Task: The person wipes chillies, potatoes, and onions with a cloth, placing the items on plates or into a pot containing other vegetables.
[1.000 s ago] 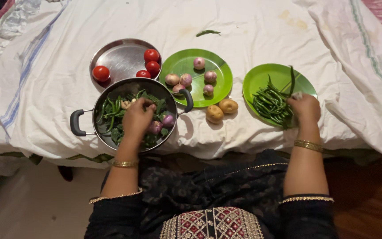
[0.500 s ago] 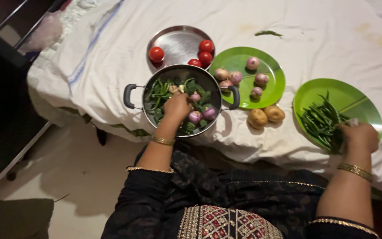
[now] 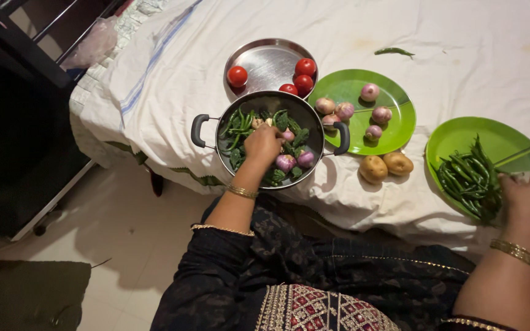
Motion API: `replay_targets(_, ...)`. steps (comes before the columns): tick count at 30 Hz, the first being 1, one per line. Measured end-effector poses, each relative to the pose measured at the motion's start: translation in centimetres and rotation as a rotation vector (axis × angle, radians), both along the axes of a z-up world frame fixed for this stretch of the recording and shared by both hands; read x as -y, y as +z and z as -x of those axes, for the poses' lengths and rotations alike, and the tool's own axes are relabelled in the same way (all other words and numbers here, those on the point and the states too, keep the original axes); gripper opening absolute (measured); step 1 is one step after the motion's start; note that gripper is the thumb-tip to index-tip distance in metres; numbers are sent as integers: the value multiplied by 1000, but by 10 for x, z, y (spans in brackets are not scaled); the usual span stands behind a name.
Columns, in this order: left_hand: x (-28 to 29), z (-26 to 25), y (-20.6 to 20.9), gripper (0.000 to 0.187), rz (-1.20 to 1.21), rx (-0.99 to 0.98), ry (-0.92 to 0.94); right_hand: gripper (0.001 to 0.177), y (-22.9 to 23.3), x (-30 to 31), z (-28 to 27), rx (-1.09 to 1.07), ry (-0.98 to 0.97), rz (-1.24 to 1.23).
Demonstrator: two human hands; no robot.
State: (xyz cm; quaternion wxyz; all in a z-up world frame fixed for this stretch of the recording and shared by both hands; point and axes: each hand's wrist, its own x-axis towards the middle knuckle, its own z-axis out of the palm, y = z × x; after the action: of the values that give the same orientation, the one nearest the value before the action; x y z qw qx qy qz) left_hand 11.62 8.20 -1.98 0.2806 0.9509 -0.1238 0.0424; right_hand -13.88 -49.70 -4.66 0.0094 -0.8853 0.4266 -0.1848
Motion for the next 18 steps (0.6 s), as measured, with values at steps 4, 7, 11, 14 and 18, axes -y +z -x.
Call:
replay_targets(4, -15, -13, 0, 15, 24, -15, 61, 45, -1, -2, 1, 156, 45, -113)
replay_targets(7, -38, -29, 1, 14, 69, 103, 210, 34, -3, -5, -3, 341, 153, -254)
replay_targets(11, -45, -36, -2, 15, 34, 95, 307, 30, -3, -8, -18, 474, 213, -457)
replay_targets(14, -40, -35, -3, 20, 13, 150, 337, 27, -7, -11, -22, 498, 256, -388)
replay_targets(18, -47, -33, 2, 36, -46, 204, 387, 34, -10, -13, -25, 679, 254, -582)
